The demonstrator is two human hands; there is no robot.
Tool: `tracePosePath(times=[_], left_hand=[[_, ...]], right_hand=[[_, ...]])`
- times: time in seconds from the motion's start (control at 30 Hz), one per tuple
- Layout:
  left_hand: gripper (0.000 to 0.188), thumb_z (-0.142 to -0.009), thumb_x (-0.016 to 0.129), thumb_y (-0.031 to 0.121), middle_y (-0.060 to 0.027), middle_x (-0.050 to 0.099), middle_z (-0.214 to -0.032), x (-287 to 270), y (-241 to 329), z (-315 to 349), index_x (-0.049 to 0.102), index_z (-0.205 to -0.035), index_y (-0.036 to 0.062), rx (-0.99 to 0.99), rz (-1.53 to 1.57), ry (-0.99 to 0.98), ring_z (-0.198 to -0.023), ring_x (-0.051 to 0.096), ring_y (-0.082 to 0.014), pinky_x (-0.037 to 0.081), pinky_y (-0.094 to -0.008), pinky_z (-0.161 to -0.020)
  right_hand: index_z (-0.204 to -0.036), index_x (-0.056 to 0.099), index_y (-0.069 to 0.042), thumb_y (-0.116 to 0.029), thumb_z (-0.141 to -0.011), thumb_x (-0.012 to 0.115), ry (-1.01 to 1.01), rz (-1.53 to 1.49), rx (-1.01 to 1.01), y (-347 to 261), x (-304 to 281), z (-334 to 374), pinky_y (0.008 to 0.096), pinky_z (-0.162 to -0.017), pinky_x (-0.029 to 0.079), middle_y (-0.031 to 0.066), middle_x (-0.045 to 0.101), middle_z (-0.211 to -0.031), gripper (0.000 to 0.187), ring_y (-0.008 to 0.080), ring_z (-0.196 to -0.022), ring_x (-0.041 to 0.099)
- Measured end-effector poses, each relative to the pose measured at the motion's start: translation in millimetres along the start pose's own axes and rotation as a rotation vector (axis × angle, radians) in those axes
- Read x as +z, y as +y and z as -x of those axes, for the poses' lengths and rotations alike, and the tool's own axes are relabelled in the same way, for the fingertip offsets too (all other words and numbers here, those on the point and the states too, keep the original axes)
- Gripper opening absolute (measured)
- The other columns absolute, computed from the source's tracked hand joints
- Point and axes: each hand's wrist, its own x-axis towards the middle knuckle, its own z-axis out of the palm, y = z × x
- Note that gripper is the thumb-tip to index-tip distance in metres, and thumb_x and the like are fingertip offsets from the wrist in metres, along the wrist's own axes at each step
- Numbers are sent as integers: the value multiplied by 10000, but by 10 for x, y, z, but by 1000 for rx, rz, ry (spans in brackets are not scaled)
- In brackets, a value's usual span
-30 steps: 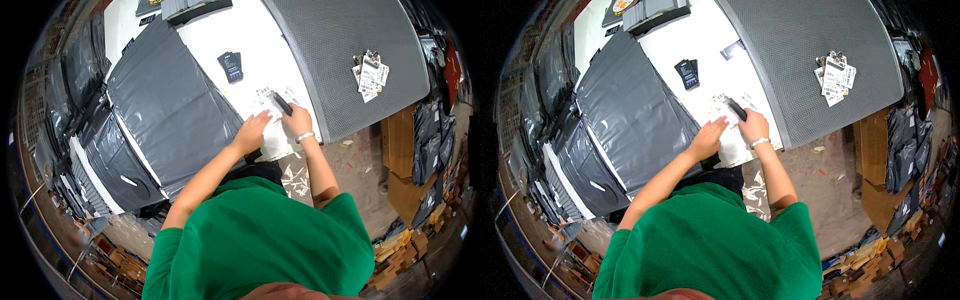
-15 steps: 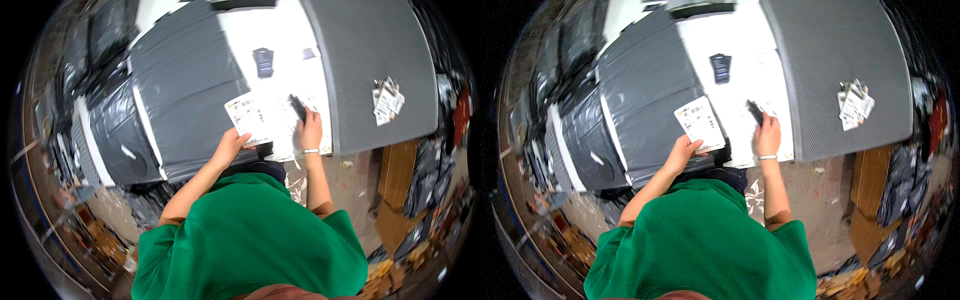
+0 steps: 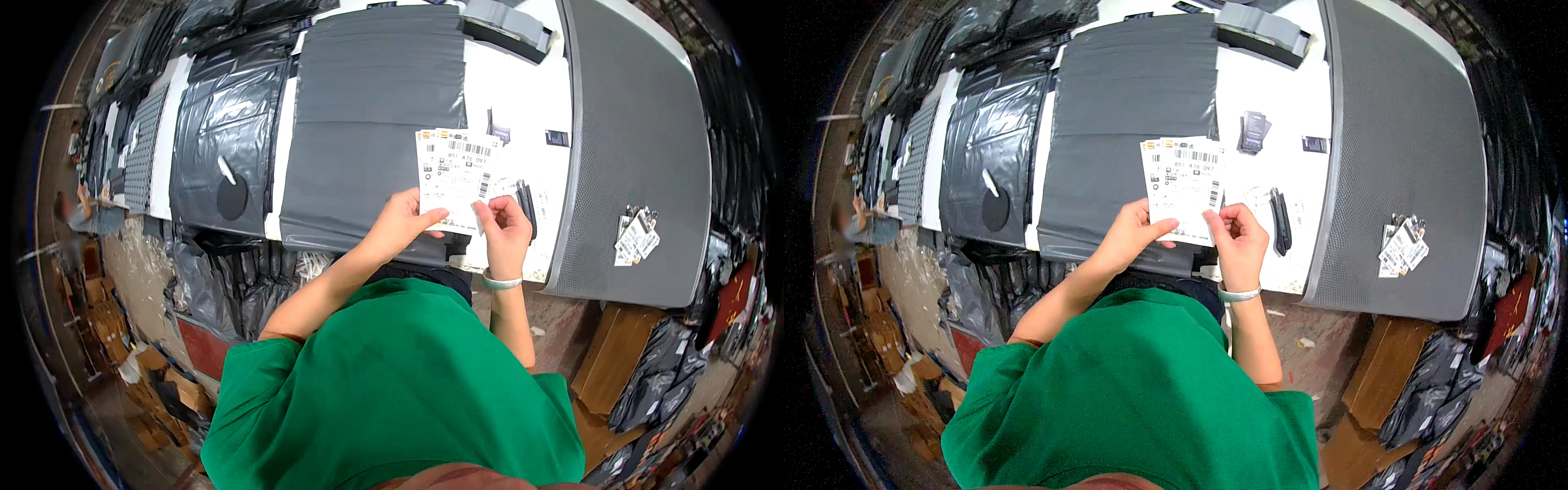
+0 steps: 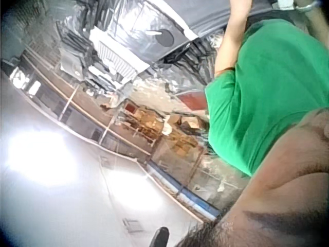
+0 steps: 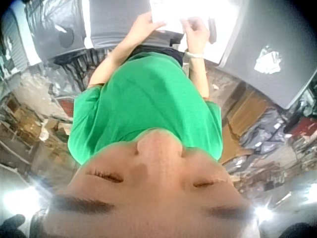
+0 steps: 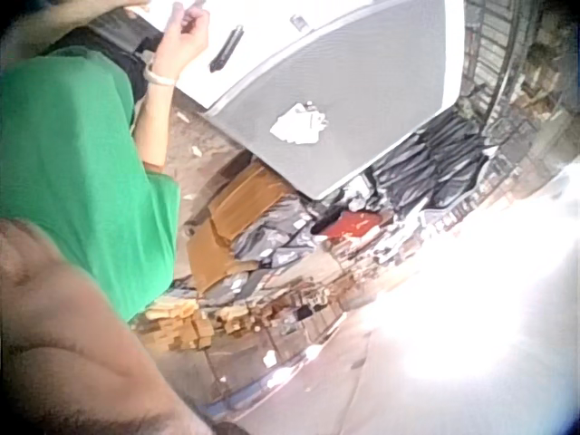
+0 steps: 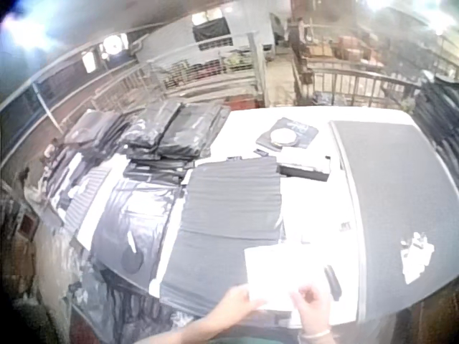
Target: The person peels shipping labels from a stack and applies them to gray plastic mailers, smoothing the labels down by hand.
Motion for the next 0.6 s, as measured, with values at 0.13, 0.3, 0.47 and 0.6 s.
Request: tracePosePath(times=[0.13, 0.3, 0.47, 0.6], left_hand=[[298, -889, 432, 143, -115, 576, -1029, -53, 51, 256, 432, -1141, -16, -52, 198, -97, -845, 604, -181, 512, -263, -671], [325, -903, 400, 149, -143, 549, -1083, -98, -56, 466, 378, -1182, -15, -11, 246, -86, -870, 606, -216, 509, -263, -696], [296, -894, 415, 124, -145, 556, -1069, -250, -82, 563, 391, -1152, -19, 36, 222, -65, -863, 609, -215, 507, -254, -700], [292, -869, 467, 96, -136, 570, -1040, -443, -26, 622, 408, -1124, -31, 32, 168, -136, -859, 605, -193, 508, -250, -692]], right_hand=[[-711, 524, 0, -37, -775, 621, -43, -28, -37, -36, 46, 77, 151, -464, 285, -60, 461, -606, 122, -2, -534, 370], [-733, 559, 32, -70, -798, 600, -66, 90, -53, -31, 105, 220, 167, -460, 278, -61, 448, -593, 128, 8, -535, 348], [-727, 556, 24, -73, -805, 592, 145, -48, -111, -62, -44, 329, 168, -470, 272, -55, 462, -603, 129, 12, -540, 360], [-758, 577, 25, -74, -812, 583, 283, -100, -134, -103, 39, 682, 164, -471, 259, -57, 467, -615, 113, 7, -538, 350]])
